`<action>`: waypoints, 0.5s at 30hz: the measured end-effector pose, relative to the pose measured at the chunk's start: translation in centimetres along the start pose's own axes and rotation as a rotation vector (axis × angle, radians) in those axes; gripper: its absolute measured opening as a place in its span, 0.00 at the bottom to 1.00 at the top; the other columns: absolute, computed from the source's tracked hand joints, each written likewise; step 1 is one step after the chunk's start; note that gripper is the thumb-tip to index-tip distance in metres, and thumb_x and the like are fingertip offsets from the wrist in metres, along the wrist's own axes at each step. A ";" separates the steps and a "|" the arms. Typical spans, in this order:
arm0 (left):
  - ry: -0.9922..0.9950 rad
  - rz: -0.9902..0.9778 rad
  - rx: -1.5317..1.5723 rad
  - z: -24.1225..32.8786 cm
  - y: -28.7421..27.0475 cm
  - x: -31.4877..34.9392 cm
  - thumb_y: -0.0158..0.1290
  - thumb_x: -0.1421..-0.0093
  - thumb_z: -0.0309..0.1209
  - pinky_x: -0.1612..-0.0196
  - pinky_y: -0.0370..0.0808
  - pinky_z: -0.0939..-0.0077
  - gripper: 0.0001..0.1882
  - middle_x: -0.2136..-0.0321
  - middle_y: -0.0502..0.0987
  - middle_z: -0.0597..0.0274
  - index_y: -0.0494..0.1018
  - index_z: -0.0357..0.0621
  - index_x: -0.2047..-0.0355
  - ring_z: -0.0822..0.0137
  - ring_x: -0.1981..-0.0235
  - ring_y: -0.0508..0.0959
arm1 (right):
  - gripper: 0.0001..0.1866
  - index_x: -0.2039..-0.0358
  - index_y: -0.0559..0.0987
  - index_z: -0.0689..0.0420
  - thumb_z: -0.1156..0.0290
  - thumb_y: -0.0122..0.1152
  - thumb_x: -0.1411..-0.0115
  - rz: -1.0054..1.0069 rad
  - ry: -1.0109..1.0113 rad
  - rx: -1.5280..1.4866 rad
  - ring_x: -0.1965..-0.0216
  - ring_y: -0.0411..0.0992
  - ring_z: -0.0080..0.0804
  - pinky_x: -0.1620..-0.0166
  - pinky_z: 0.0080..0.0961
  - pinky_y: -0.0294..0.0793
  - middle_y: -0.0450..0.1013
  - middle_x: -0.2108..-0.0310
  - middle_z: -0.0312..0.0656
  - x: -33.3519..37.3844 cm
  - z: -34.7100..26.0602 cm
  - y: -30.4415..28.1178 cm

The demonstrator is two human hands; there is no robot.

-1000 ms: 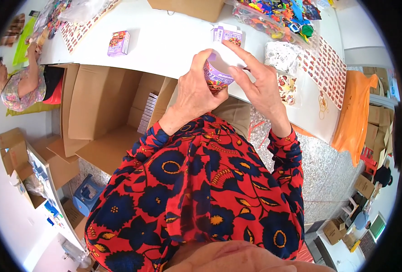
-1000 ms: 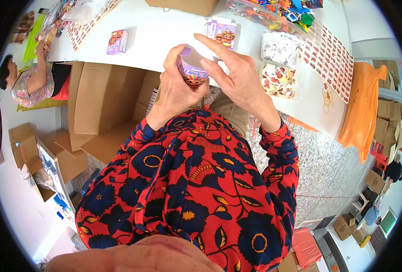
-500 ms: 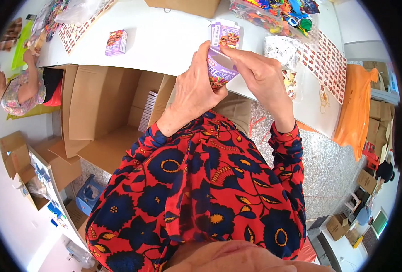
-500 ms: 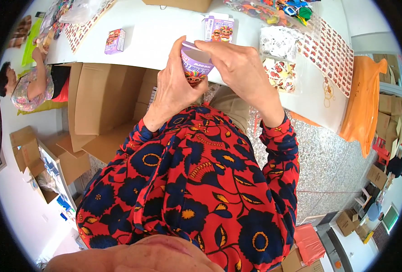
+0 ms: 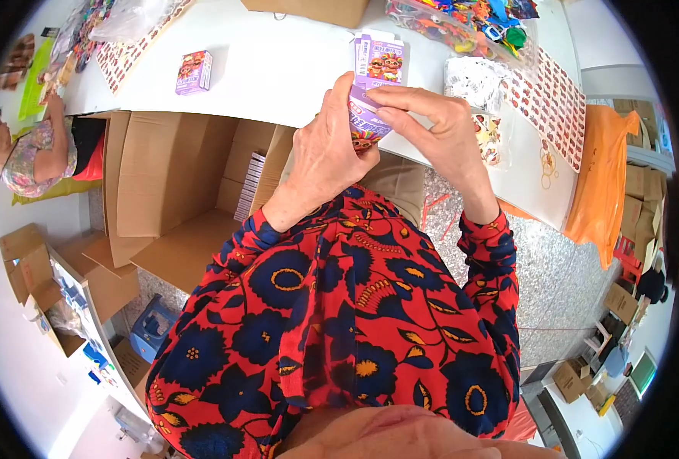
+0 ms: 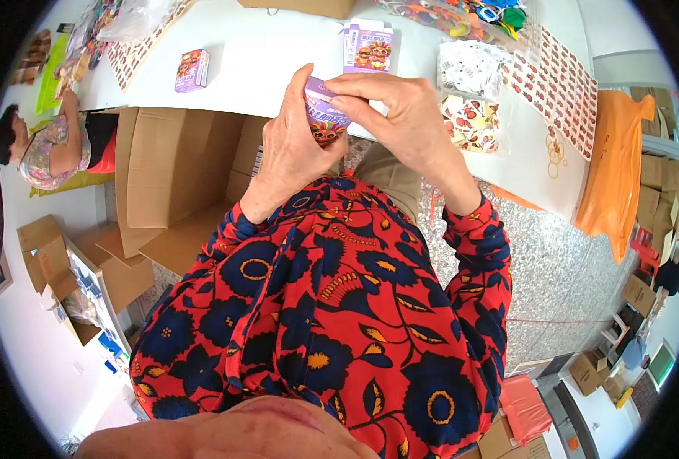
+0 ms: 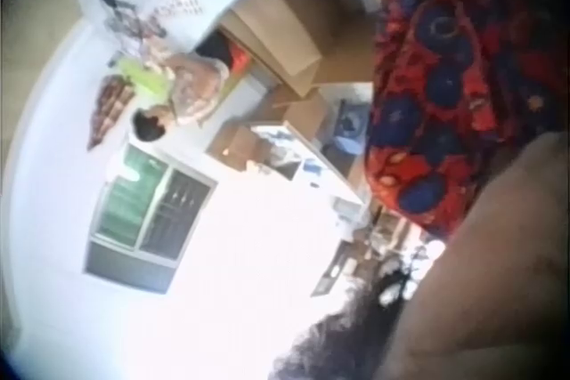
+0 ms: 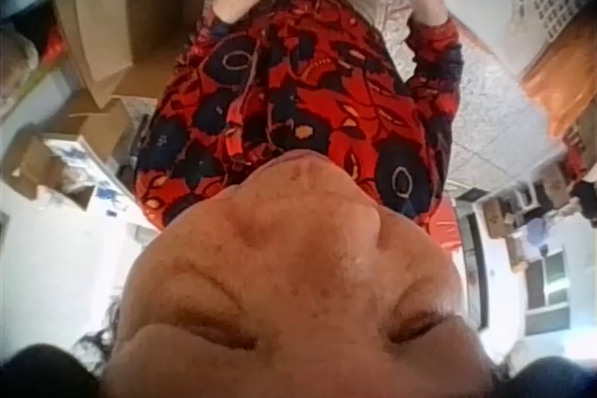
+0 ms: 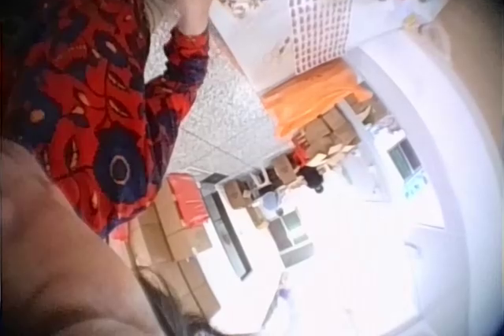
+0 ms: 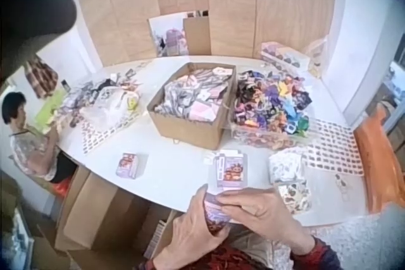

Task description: Manually placing small toy components or cards into individual paper packets for production.

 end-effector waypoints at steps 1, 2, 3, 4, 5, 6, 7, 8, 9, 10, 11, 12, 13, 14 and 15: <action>0.004 0.004 -0.006 -0.1 0.0 0.0 0.60 0.61 0.24 0.73 0.76 0.65 0.45 0.61 0.69 0.48 0.51 0.33 0.43 0.52 0.67 0.77 | 0.11 0.60 0.80 0.61 0.75 0.59 0.44 0.020 0.021 0.006 0.63 0.75 0.22 0.58 0.19 0.74 0.78 0.62 0.41 0.2 0.1 0.2; 0.005 0.002 -0.004 0.0 0.1 -0.1 0.60 0.61 0.24 0.73 0.76 0.65 0.45 0.61 0.69 0.48 0.51 0.33 0.43 0.52 0.67 0.77 | 0.11 0.60 0.80 0.61 0.75 0.60 0.44 0.041 0.042 0.011 0.63 0.75 0.22 0.58 0.19 0.74 0.78 0.63 0.40 0.3 0.2 0.1; 0.010 0.001 -0.013 0.1 0.0 -0.1 0.60 0.61 0.24 0.73 0.76 0.66 0.45 0.61 0.69 0.48 0.51 0.33 0.43 0.52 0.67 0.77 | 0.11 0.60 0.80 0.61 0.75 0.60 0.44 0.038 0.042 0.009 0.63 0.75 0.22 0.58 0.19 0.74 0.78 0.63 0.40 0.4 0.2 0.2; 0.016 0.001 -0.022 0.3 -0.1 0.0 0.60 0.61 0.24 0.73 0.76 0.66 0.45 0.61 0.69 0.48 0.51 0.32 0.43 0.52 0.67 0.78 | 0.11 0.60 0.80 0.60 0.75 0.60 0.44 0.044 0.080 -0.026 0.63 0.75 0.21 0.58 0.19 0.74 0.78 0.63 0.40 0.4 0.3 0.2; 0.015 0.000 -0.024 0.3 -0.2 0.0 0.60 0.61 0.24 0.73 0.76 0.66 0.45 0.61 0.69 0.48 0.51 0.32 0.43 0.52 0.67 0.78 | 0.11 0.59 0.80 0.60 0.75 0.60 0.44 0.051 0.117 -0.060 0.63 0.75 0.21 0.58 0.20 0.74 0.78 0.64 0.39 0.5 0.5 0.2; 0.020 -0.001 -0.023 0.4 -0.2 -0.1 0.60 0.61 0.24 0.73 0.76 0.65 0.45 0.60 0.69 0.47 0.51 0.32 0.43 0.52 0.67 0.78 | 0.11 0.59 0.80 0.60 0.75 0.60 0.44 0.051 0.116 -0.060 0.63 0.75 0.21 0.58 0.20 0.74 0.78 0.64 0.39 0.3 0.4 0.0; 0.026 -0.003 -0.022 0.4 -0.2 -0.1 0.61 0.61 0.25 0.73 0.76 0.65 0.45 0.60 0.69 0.47 0.50 0.32 0.43 0.52 0.68 0.78 | 0.12 0.59 0.80 0.60 0.75 0.60 0.44 0.040 0.130 -0.091 0.63 0.74 0.20 0.58 0.20 0.74 0.78 0.64 0.38 0.2 0.3 0.0; 0.027 -0.002 -0.022 0.4 -0.2 -0.1 0.61 0.61 0.25 0.73 0.76 0.65 0.45 0.60 0.69 0.47 0.50 0.32 0.43 0.52 0.68 0.78 | 0.12 0.58 0.80 0.60 0.75 0.61 0.45 0.030 0.144 -0.123 0.64 0.74 0.20 0.58 0.20 0.74 0.78 0.64 0.38 0.1 0.3 -0.1; 0.023 -0.006 -0.020 0.4 -0.1 -0.1 0.61 0.62 0.25 0.73 0.76 0.65 0.46 0.59 0.69 0.47 0.50 0.32 0.43 0.53 0.68 0.78 | 0.12 0.58 0.80 0.60 0.75 0.61 0.45 0.032 0.145 -0.121 0.64 0.74 0.20 0.58 0.20 0.74 0.78 0.64 0.38 0.0 0.3 -0.1; 0.019 -0.010 -0.018 0.3 0.0 0.0 0.61 0.62 0.25 0.73 0.76 0.65 0.46 0.59 0.68 0.46 0.50 0.32 0.42 0.53 0.68 0.78 | 0.12 0.59 0.80 0.60 0.75 0.61 0.45 0.032 0.143 -0.106 0.64 0.74 0.20 0.58 0.19 0.74 0.78 0.65 0.38 0.0 0.3 -0.2; 0.020 -0.011 -0.016 0.3 0.0 0.0 0.61 0.62 0.25 0.73 0.76 0.65 0.46 0.59 0.68 0.46 0.50 0.32 0.42 0.53 0.68 0.78 | 0.12 0.59 0.80 0.60 0.75 0.61 0.45 0.031 0.140 -0.091 0.65 0.74 0.20 0.59 0.19 0.74 0.78 0.66 0.38 -0.1 0.3 -0.3; 0.019 -0.011 -0.028 0.4 -0.1 0.0 0.61 0.62 0.26 0.73 0.76 0.65 0.46 0.58 0.68 0.46 0.50 0.32 0.42 0.53 0.67 0.78 | 0.12 0.59 0.80 0.60 0.75 0.61 0.45 0.030 0.140 -0.092 0.65 0.74 0.20 0.59 0.19 0.74 0.78 0.66 0.38 -0.2 0.2 -0.4; 0.017 -0.012 -0.041 0.5 -0.1 0.0 0.61 0.62 0.26 0.73 0.77 0.65 0.47 0.58 0.68 0.46 0.50 0.32 0.42 0.53 0.67 0.78 | 0.12 0.59 0.80 0.61 0.75 0.61 0.45 0.012 0.131 -0.070 0.66 0.74 0.19 0.60 0.18 0.74 0.78 0.66 0.39 -0.3 0.0 -0.4; 0.015 -0.011 -0.042 0.5 -0.1 0.1 0.61 0.62 0.26 0.73 0.77 0.65 0.47 0.58 0.68 0.46 0.50 0.32 0.42 0.53 0.67 0.78 | 0.12 0.60 0.80 0.61 0.75 0.61 0.45 -0.006 0.120 -0.048 0.66 0.74 0.19 0.61 0.17 0.75 0.78 0.67 0.39 -0.4 -0.1 -0.4; 0.017 -0.015 -0.031 0.6 -0.1 0.1 0.61 0.61 0.26 0.74 0.76 0.66 0.47 0.58 0.68 0.46 0.50 0.32 0.42 0.53 0.67 0.78 | 0.12 0.60 0.80 0.61 0.75 0.61 0.45 -0.006 0.121 -0.048 0.66 0.74 0.19 0.61 0.17 0.75 0.78 0.67 0.39 -0.4 0.0 -0.4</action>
Point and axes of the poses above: each hand's wrist, its own x-axis away from the middle knuckle, its own y-axis out of the palm, z = x × y, the point moved 7 cm from there along -x, towards the middle knuckle
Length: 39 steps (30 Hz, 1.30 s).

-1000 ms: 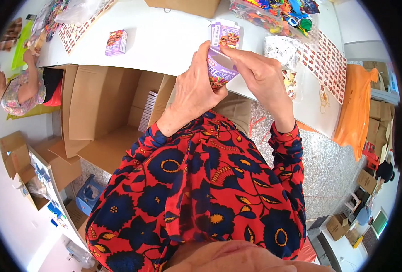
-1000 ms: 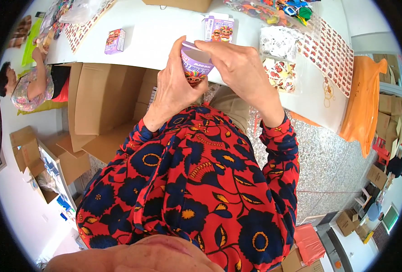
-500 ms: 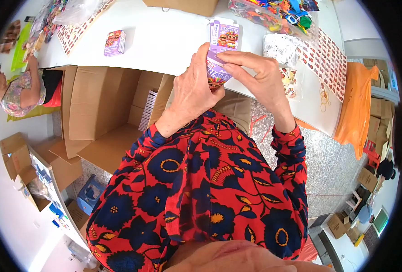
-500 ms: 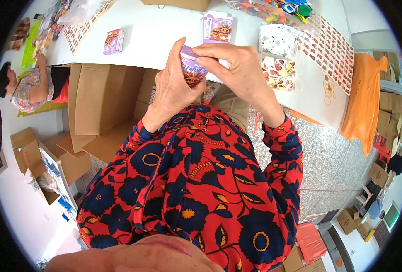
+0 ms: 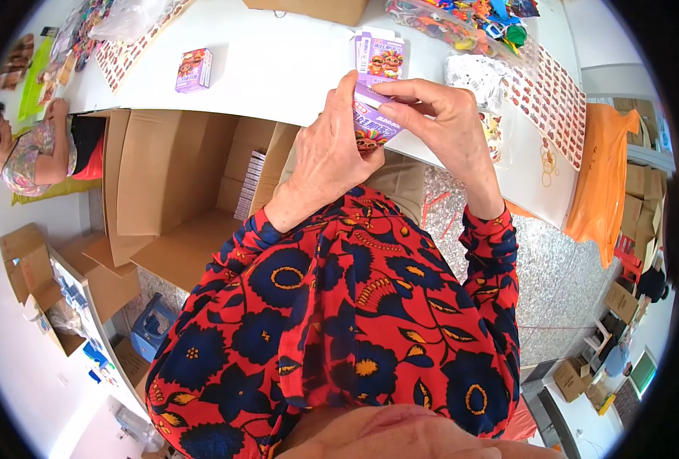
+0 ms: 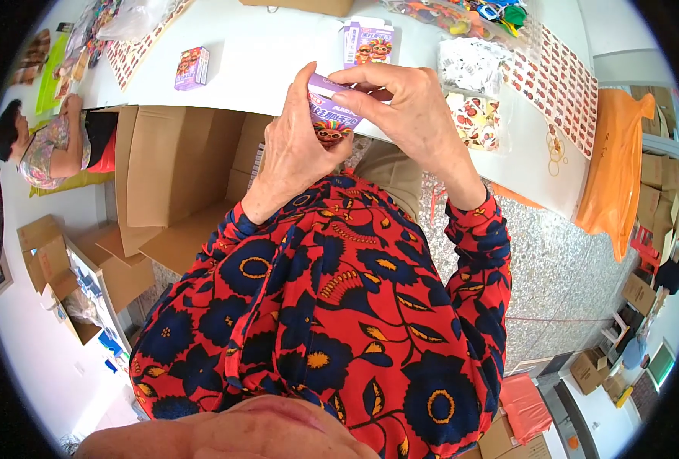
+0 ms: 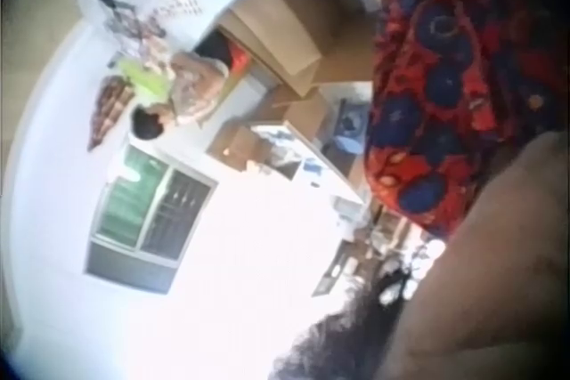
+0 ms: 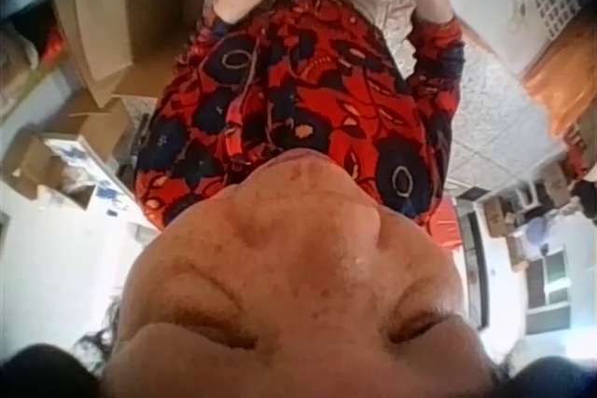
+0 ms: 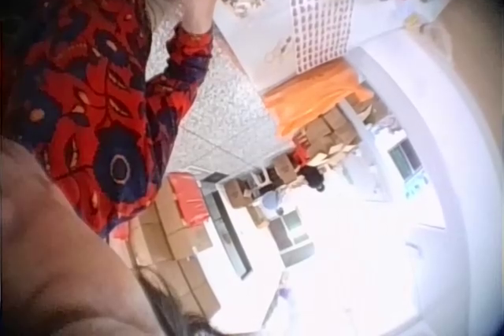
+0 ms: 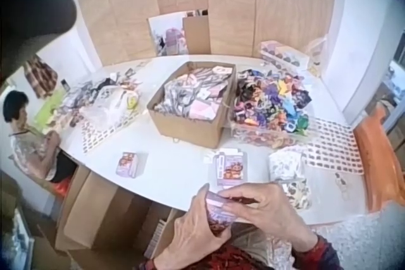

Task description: Manually placing small toy components or cards into individual paper packets for production.

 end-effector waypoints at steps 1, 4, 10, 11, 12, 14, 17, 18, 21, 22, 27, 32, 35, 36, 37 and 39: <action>0.002 -0.003 0.011 0.0 0.1 0.0 0.61 0.61 0.26 0.74 0.76 0.66 0.47 0.58 0.68 0.46 0.50 0.32 0.42 0.53 0.67 0.78 | 0.11 0.60 0.80 0.61 0.75 0.61 0.45 -0.006 -0.003 -0.010 0.67 0.74 0.19 0.61 0.17 0.75 0.78 0.68 0.39 0.0 0.2 0.0; 0.011 0.003 0.010 0.1 0.1 0.1 0.61 0.61 0.26 0.74 0.76 0.66 0.47 0.58 0.68 0.45 0.49 0.32 0.42 0.53 0.67 0.78 | 0.10 0.62 0.80 0.61 0.76 0.61 0.45 -0.013 0.012 -0.009 0.68 0.74 0.18 0.63 0.17 0.75 0.78 0.69 0.38 -0.3 0.6 -0.2; 0.026 0.014 -0.002 0.2 0.2 0.1 0.62 0.62 0.26 0.74 0.76 0.66 0.47 0.58 0.69 0.45 0.50 0.32 0.42 0.53 0.68 0.78 | 0.08 0.65 0.81 0.60 0.79 0.61 0.47 0.031 -0.070 0.037 0.69 0.74 0.18 0.66 0.16 0.75 0.77 0.68 0.37 -0.3 -0.1 0.0; 0.026 0.013 -0.001 0.2 0.3 0.1 0.62 0.62 0.26 0.74 0.76 0.66 0.47 0.58 0.69 0.45 0.50 0.32 0.42 0.53 0.68 0.78 | 0.07 0.66 0.81 0.60 0.80 0.62 0.48 0.046 -0.110 0.056 0.69 0.74 0.19 0.68 0.15 0.74 0.77 0.68 0.37 -0.3 -0.4 0.0; 0.024 0.008 0.005 0.2 0.3 0.0 0.62 0.61 0.26 0.74 0.76 0.66 0.47 0.58 0.69 0.46 0.50 0.32 0.42 0.53 0.68 0.78 | 0.07 0.66 0.81 0.60 0.80 0.62 0.48 0.046 -0.108 0.055 0.69 0.74 0.19 0.68 0.15 0.74 0.77 0.68 0.37 -0.3 -0.3 0.0; 0.022 0.001 0.011 0.1 0.3 0.0 0.62 0.61 0.26 0.75 0.76 0.65 0.46 0.58 0.69 0.46 0.51 0.32 0.42 0.53 0.69 0.78 | 0.07 0.68 0.80 0.60 0.80 0.62 0.50 0.029 -0.125 0.079 0.70 0.73 0.20 0.71 0.15 0.72 0.76 0.68 0.36 -0.3 -0.4 0.0; 0.023 -0.012 0.010 0.1 0.4 0.1 0.62 0.61 0.26 0.74 0.76 0.65 0.46 0.58 0.69 0.46 0.51 0.32 0.42 0.53 0.69 0.78 | 0.06 0.69 0.79 0.60 0.79 0.63 0.50 0.005 -0.161 0.132 0.70 0.72 0.19 0.74 0.15 0.69 0.75 0.69 0.34 -0.4 -0.5 0.1; 0.034 -0.005 0.030 0.1 0.4 0.1 0.62 0.61 0.26 0.74 0.76 0.65 0.46 0.58 0.69 0.46 0.51 0.33 0.42 0.53 0.69 0.78 | 0.06 0.69 0.79 0.60 0.79 0.63 0.50 0.007 -0.159 0.133 0.70 0.72 0.19 0.74 0.15 0.69 0.75 0.69 0.34 -0.5 -0.5 -0.1; 0.047 0.005 0.064 0.0 0.6 0.3 0.62 0.61 0.26 0.74 0.77 0.65 0.46 0.58 0.68 0.48 0.52 0.37 0.42 0.53 0.69 0.78 | 0.07 0.69 0.79 0.59 0.78 0.63 0.51 -0.050 -0.144 0.150 0.72 0.71 0.19 0.75 0.15 0.66 0.73 0.70 0.33 -0.8 -0.2 0.0; 0.047 0.012 0.075 -0.1 0.6 0.3 0.61 0.61 0.26 0.74 0.77 0.65 0.45 0.58 0.68 0.49 0.53 0.40 0.42 0.52 0.69 0.78 | 0.07 0.68 0.79 0.59 0.77 0.63 0.49 -0.055 -0.146 0.139 0.72 0.70 0.18 0.74 0.15 0.66 0.72 0.70 0.33 -0.9 -0.1 0.1; 0.012 0.018 0.046 -0.8 0.4 0.2 0.60 0.60 0.26 0.74 0.77 0.62 0.41 0.59 0.67 0.51 0.55 0.47 0.44 0.51 0.68 0.76 | 0.09 0.62 0.80 0.57 0.76 0.59 0.45 -0.077 -0.156 0.032 0.71 0.67 0.17 0.72 0.15 0.65 0.72 0.70 0.33 -0.6 1.9 0.1; -0.016 -0.006 0.069 -0.9 0.4 0.1 0.60 0.59 0.27 0.73 0.77 0.61 0.40 0.59 0.67 0.51 0.56 0.48 0.44 0.50 0.68 0.76 | 0.11 0.59 0.80 0.57 0.77 0.58 0.43 -0.130 -0.022 -0.150 0.71 0.67 0.17 0.70 0.16 0.70 0.71 0.70 0.33 -0.1 2.9 -0.1; -0.050 -0.028 0.057 -0.9 0.7 0.2 0.60 0.60 0.27 0.72 0.77 0.59 0.41 0.59 0.67 0.50 0.55 0.48 0.44 0.49 0.68 0.76 | 0.10 0.62 0.80 0.58 0.78 0.59 0.45 -0.079 -0.062 0.036 0.73 0.68 0.18 0.71 0.16 0.71 0.72 0.71 0.33 -0.5 2.2 -0.5; -0.058 -0.026 0.037 -1.0 0.7 0.2 0.60 0.60 0.27 0.72 0.77 0.58 0.41 0.59 0.67 0.50 0.55 0.48 0.44 0.49 0.69 0.76 | 0.10 0.62 0.80 0.58 0.78 0.59 0.45 -0.079 -0.061 0.037 0.73 0.68 0.18 0.71 0.16 0.71 0.72 0.71 0.33 -0.5 2.2 -0.4; -0.066 -0.024 0.016 -1.1 0.7 0.2 0.60 0.60 0.27 0.72 0.77 0.58 0.41 0.59 0.67 0.50 0.55 0.47 0.44 0.49 0.69 0.76 | 0.09 0.63 0.79 0.59 0.79 0.59 0.46 -0.055 -0.104 0.093 0.73 0.69 0.18 0.71 0.16 0.71 0.72 0.72 0.34 -0.6 2.0 -0.4; -0.069 -0.023 0.022 -1.1 0.9 0.3 0.60 0.60 0.27 0.72 0.77 0.58 0.41 0.60 0.67 0.50 0.55 0.47 0.44 0.49 0.70 0.76 | 0.08 0.65 0.79 0.59 0.79 0.60 0.47 -0.034 -0.148 0.147 0.74 0.70 0.19 0.72 0.17 0.72 0.72 0.72 0.35 -0.6 1.7 -0.2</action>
Point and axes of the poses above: each hand's wrist, its own x-axis away from the middle knuckle, its own y-axis out of the palm, z = x × y, the point moved 7 cm from there along -x, towards the middle knuckle
